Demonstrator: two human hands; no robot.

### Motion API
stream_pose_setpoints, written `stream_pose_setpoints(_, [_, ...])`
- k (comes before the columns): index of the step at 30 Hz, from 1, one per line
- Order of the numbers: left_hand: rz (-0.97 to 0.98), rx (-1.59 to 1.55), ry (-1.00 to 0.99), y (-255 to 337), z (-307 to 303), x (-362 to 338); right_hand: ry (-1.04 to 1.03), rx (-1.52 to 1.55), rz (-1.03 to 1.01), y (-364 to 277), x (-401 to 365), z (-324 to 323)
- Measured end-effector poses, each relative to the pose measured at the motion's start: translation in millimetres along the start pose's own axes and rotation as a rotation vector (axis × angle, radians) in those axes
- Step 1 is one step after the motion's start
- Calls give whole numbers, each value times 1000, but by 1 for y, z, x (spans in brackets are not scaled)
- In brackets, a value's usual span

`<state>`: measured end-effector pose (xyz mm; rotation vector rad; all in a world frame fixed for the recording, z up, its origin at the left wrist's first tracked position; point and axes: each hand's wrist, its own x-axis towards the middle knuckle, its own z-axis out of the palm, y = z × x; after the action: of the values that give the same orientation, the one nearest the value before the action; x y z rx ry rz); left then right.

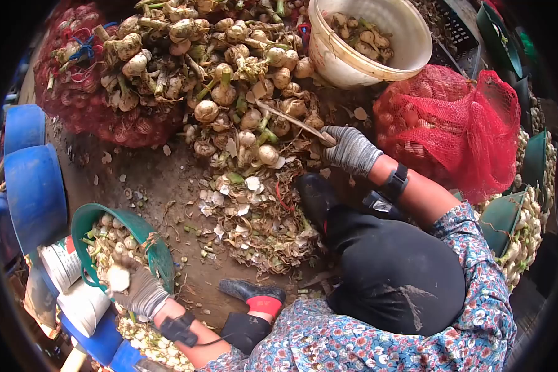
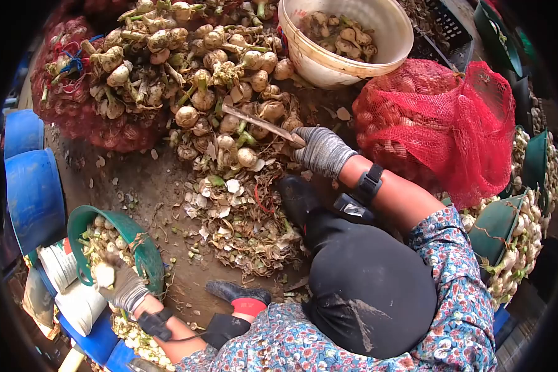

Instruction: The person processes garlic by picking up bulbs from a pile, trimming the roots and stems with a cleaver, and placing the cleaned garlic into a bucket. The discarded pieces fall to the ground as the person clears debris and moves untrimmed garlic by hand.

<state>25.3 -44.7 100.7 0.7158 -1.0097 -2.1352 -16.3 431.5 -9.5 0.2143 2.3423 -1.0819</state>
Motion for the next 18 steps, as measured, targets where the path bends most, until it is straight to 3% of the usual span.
stream_pose_setpoints(1, [-32,-21,167,0,19,-11,33,41,-32,1,2,2])
stream_pose_setpoints(3, [-250,69,-398,-17,-35,13,43,101,-42,-1,5,6])
stream_pose_setpoints(5, [-218,837,-328,-83,50,-36,16,92,-49,-8,4,6])
stream_pose_setpoints(6, [-219,845,-514,-108,69,-66,-18,101,-20,-10,3,7])
stream_pose_setpoints(7, [-209,1074,-641,-139,80,-71,-14,103,-14,-8,3,8])
stream_pose_setpoints(9, [105,1254,-943,-219,66,-63,39,64,-109,-2,1,11])
stream_pose_setpoints(11, [503,1722,-1199,-258,89,-60,42,68,-88,2,-2,11])
stream_pose_setpoints(13, [314,2087,-1243,-282,102,-62,-32,44,-9,5,-3,8])
stream_pose_setpoints(15, [348,2100,-1257,-294,103,-57,11,14,-31,9,-2,10])
stream_pose_setpoints(18, [245,1975,-1298,-287,104,-48,-27,-23,-13,5,2,9])
